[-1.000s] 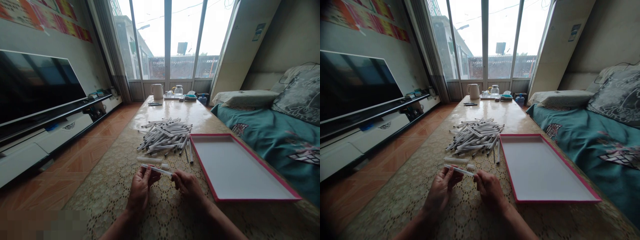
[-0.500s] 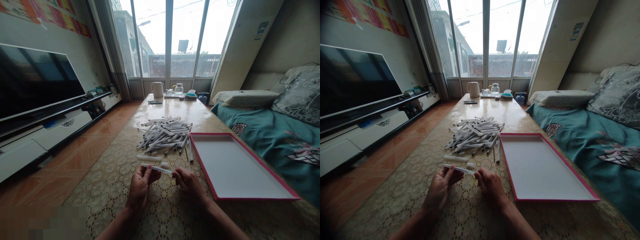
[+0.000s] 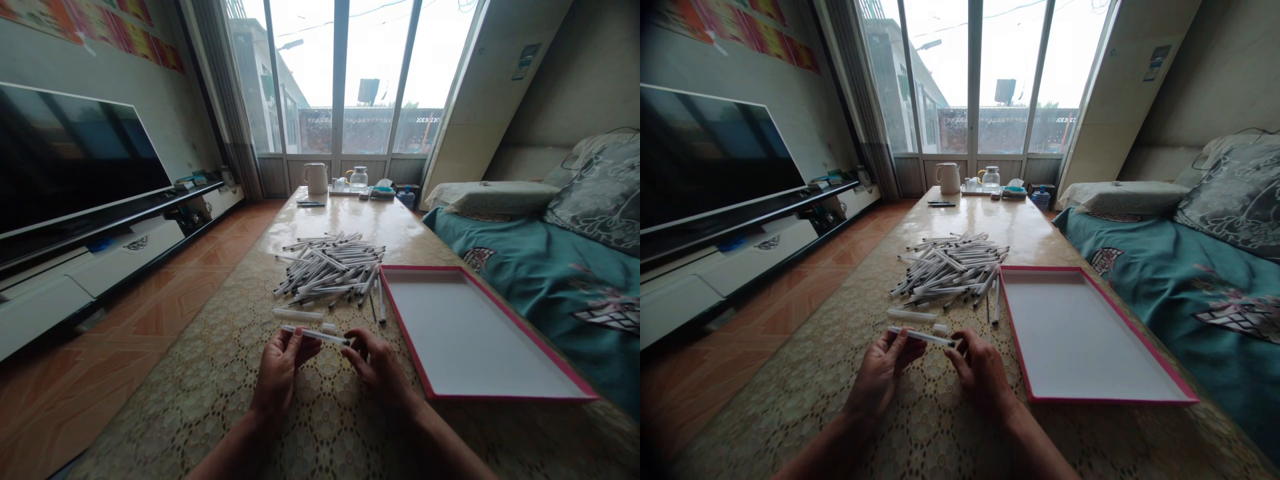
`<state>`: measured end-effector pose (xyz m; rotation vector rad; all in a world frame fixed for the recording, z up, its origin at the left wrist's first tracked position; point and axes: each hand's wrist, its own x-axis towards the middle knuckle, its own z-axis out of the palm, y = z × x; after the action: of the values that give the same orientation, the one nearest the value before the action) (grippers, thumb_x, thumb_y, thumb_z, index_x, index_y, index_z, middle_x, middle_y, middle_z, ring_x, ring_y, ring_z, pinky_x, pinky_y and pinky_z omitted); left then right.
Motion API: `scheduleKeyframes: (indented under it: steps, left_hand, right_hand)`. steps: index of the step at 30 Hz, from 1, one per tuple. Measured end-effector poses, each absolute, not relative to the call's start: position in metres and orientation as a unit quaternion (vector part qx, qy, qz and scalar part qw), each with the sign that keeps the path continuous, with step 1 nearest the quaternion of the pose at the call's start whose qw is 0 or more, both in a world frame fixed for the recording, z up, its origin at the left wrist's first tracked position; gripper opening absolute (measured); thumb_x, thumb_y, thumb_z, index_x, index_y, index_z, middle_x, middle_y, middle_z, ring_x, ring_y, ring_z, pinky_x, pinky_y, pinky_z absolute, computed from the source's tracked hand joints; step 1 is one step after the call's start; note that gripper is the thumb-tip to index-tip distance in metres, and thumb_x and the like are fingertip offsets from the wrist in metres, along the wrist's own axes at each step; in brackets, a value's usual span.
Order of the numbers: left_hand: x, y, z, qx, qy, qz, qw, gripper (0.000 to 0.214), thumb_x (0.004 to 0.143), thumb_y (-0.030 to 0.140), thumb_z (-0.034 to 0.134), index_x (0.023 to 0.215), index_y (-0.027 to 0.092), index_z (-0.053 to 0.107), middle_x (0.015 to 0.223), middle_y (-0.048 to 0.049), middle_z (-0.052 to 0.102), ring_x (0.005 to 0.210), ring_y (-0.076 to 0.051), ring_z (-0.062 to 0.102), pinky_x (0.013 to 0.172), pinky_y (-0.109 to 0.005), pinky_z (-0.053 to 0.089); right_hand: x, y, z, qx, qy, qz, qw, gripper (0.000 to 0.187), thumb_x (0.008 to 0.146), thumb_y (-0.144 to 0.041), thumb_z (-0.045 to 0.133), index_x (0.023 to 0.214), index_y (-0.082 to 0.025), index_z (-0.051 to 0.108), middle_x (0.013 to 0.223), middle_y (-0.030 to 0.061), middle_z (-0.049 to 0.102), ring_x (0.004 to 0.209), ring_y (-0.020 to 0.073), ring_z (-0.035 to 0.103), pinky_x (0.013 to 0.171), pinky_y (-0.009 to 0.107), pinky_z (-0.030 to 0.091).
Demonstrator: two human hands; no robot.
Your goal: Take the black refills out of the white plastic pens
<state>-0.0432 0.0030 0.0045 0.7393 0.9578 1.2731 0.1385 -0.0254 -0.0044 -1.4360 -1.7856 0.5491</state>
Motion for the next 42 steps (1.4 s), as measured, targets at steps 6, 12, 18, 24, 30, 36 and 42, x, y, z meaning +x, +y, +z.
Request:
scheduleKeyframes:
  steps: [6, 12, 18, 24, 30, 36, 42]
  left_hand:
    - [-0.0419, 0.0029, 0.0073, 0.323, 0.419, 0.560, 0.638, 0.033, 0.065, 0.038, 0.076, 0.075, 0.013, 0.058, 0.066, -0.0051, 0.072, 0.063, -0.018, 0.069, 0.064, -0.029, 0.057]
    - [-0.0418, 0.0032, 0.0083, 0.325, 0.419, 0.560, 0.637, 0.032, 0.065, 0.038, 0.076, 0.075, 0.013, 0.058, 0.067, -0.0052, 0.072, 0.063, -0.018, 0.070, 0.065, -0.029, 0.056]
    - [-0.0421, 0.0030, 0.0090, 0.323, 0.420, 0.561, 0.636, 0.033, 0.064, 0.039, 0.077, 0.075, 0.012, 0.059, 0.067, -0.0057, 0.072, 0.064, -0.018, 0.070, 0.065, -0.029, 0.056]
    - [-0.0419, 0.0023, 0.0114, 0.329, 0.421, 0.560, 0.634, 0.032, 0.064, 0.038, 0.077, 0.074, 0.012, 0.060, 0.066, -0.0054, 0.072, 0.063, -0.018, 0.070, 0.065, -0.029, 0.056]
    - [-0.0416, 0.0019, 0.0101, 0.325, 0.420, 0.564, 0.633, 0.033, 0.064, 0.039, 0.077, 0.074, 0.013, 0.060, 0.066, -0.0051, 0.072, 0.064, -0.019, 0.069, 0.066, -0.030, 0.056]
    - [-0.0422, 0.0045, 0.0086, 0.326, 0.408, 0.565, 0.639, 0.029, 0.067, 0.036, 0.075, 0.076, 0.013, 0.059, 0.068, -0.0046, 0.072, 0.065, -0.018, 0.070, 0.066, -0.029, 0.056]
    - [-0.0444, 0.0069, 0.0069, 0.313, 0.415, 0.574, 0.633, 0.031, 0.065, 0.037, 0.077, 0.075, 0.012, 0.061, 0.066, -0.0049, 0.072, 0.064, -0.018, 0.069, 0.066, -0.030, 0.056]
  right_hand:
    - [0.1379, -0.0255, -0.0056, -0.564, -0.712, 0.196, 0.369, 0.027, 0.092, -0.033, 0.039, 0.075, -0.019, 0.055, 0.064, 0.0001, 0.060, 0.059, 0.0141, 0.055, 0.057, 0.022, 0.036]
    - [0.1374, -0.0263, -0.0030, -0.568, -0.708, 0.207, 0.365, 0.024, 0.091, -0.035, 0.041, 0.083, -0.019, 0.057, 0.065, 0.0007, 0.061, 0.058, 0.0149, 0.057, 0.057, 0.023, 0.037]
    - [0.1365, -0.0265, -0.0009, -0.566, -0.701, 0.208, 0.380, 0.017, 0.089, -0.031, 0.045, 0.087, -0.018, 0.056, 0.066, 0.0002, 0.062, 0.059, 0.0142, 0.057, 0.057, 0.022, 0.038]
    - [0.1377, -0.0261, -0.0023, -0.557, -0.718, 0.197, 0.368, 0.034, 0.094, -0.033, 0.036, 0.072, -0.019, 0.058, 0.062, 0.0007, 0.062, 0.058, 0.0138, 0.058, 0.058, 0.022, 0.039]
    - [0.1353, -0.0274, -0.0001, -0.540, -0.676, 0.261, 0.427, 0.011, 0.088, -0.028, 0.047, 0.088, -0.019, 0.054, 0.067, 0.0004, 0.064, 0.053, 0.0130, 0.057, 0.052, 0.021, 0.040]
    - [0.1347, -0.0273, 0.0010, -0.519, -0.672, 0.309, 0.428, 0.019, 0.090, -0.030, 0.044, 0.085, -0.018, 0.059, 0.070, 0.0012, 0.064, 0.043, 0.0096, 0.051, 0.046, 0.020, 0.039]
    - [0.1365, -0.0264, 0.0000, -0.536, -0.675, 0.240, 0.447, 0.016, 0.086, -0.027, 0.048, 0.078, -0.018, 0.059, 0.065, -0.0003, 0.060, 0.052, 0.0112, 0.052, 0.051, 0.020, 0.039]
